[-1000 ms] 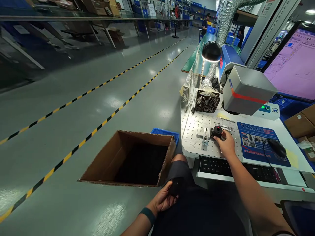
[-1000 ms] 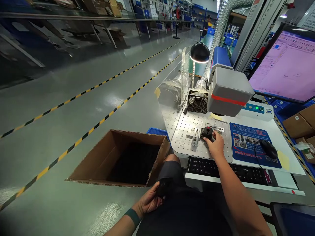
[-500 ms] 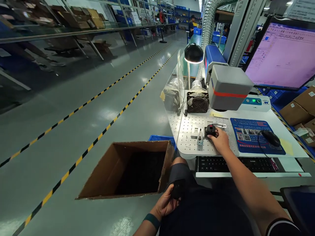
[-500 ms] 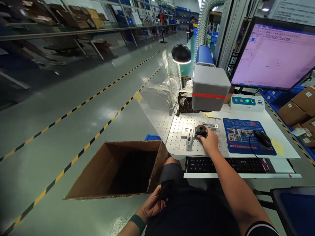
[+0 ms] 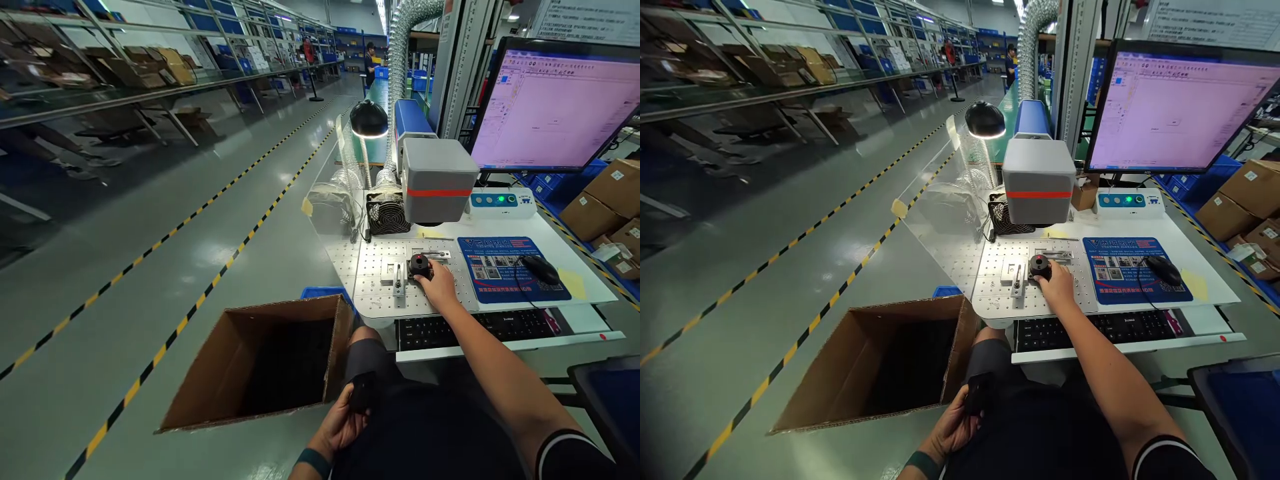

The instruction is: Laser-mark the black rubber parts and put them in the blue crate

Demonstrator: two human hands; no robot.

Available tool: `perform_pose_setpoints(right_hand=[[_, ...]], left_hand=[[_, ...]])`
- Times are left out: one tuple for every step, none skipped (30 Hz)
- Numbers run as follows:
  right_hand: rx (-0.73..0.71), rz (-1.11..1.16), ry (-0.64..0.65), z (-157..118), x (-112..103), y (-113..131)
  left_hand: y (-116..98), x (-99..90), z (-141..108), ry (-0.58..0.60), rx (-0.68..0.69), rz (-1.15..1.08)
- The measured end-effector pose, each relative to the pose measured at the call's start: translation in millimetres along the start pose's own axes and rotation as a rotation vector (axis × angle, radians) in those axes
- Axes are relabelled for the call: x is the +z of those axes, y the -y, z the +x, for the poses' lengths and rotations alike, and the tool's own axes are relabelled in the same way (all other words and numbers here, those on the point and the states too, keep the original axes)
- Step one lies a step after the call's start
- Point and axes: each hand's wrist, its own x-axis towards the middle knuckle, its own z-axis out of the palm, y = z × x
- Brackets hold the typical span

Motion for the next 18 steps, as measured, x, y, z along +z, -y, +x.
perform_pose_setpoints(right_hand=[[0.001,-0.005,0.006,0.5,-0.2,0.8],[0.001,-0.008,0.012,0.9,-0.4,1.4],[-0.001,-0.008,0.017,1.3,-0.6,1.7],[-0.007,-0.003,0.018,1.4,-1.1,1.5],[-0.018,0.006,0.011,1.0,-2.2,0.7],[-0.030,0.018,-0.004,-0.2,-4.1,-0.9],[-0.045,0.033,-0.025,-2.6,-7.2,-3.3],[-0.062,0.051,-0.054,-6.6,-11.5,-6.5],[-0.081,0.072,-0.088,-12.7,-17.2,-10.6],[-0.103,0.092,-0.124,-21.0,-24.1,-15.4],[-0.132,0.108,-0.158,-31.6,-31.8,-20.9],[-0.166,0.120,-0.184,-44.4,-39.9,-26.8],[-0.202,0.130,-0.199,-59.0,-47.8,-32.9],[-0.235,0.141,-0.197,-74.7,-54.9,-39.1],[-0.261,0.151,-0.177,-90.8,-60.7,-45.2],[-0.278,0.161,-0.144,-106.7,-64.8,-50.9],[-0.287,0.169,-0.103,-121.8,-66.9,-56.2],[-0.288,0.174,-0.061,-135.3,-67.1,-61.0]], left_hand=[[-0.3,-0.8,1.0,0.007,-0.002,0.004],[-0.7,-1.6,2.0,0.010,-0.003,0.008],[-1.0,-2.3,2.9,0.011,-0.005,0.011],[-1.4,-2.6,3.6,0.012,-0.004,0.014],[-1.8,-2.6,3.8,0.012,-0.006,0.019],[-2.2,-2.0,3.5,0.010,-0.013,0.026],[-2.6,-1.0,2.8,0.005,-0.017,0.033],[-2.9,0.3,1.7,0.001,-0.022,0.042],[-3.1,1.7,0.4,0.000,-0.025,0.051],[-3.2,3.0,-0.8,0.002,-0.024,0.058],[-3.2,3.9,-1.5,0.007,-0.022,0.062],[-3.1,4.3,-1.7,0.015,-0.021,0.060],[-2.9,4.0,-1.0,0.020,-0.026,0.054],[-2.5,3.1,0.4,0.023,-0.034,0.047],[-2.0,1.7,2.4,0.024,-0.043,0.038],[-1.5,0.1,4.9,0.024,-0.050,0.030],[-1.0,-1.5,7.4,0.024,-0.057,0.024],[-0.5,-2.9,9.8,0.025,-0.062,0.020]])
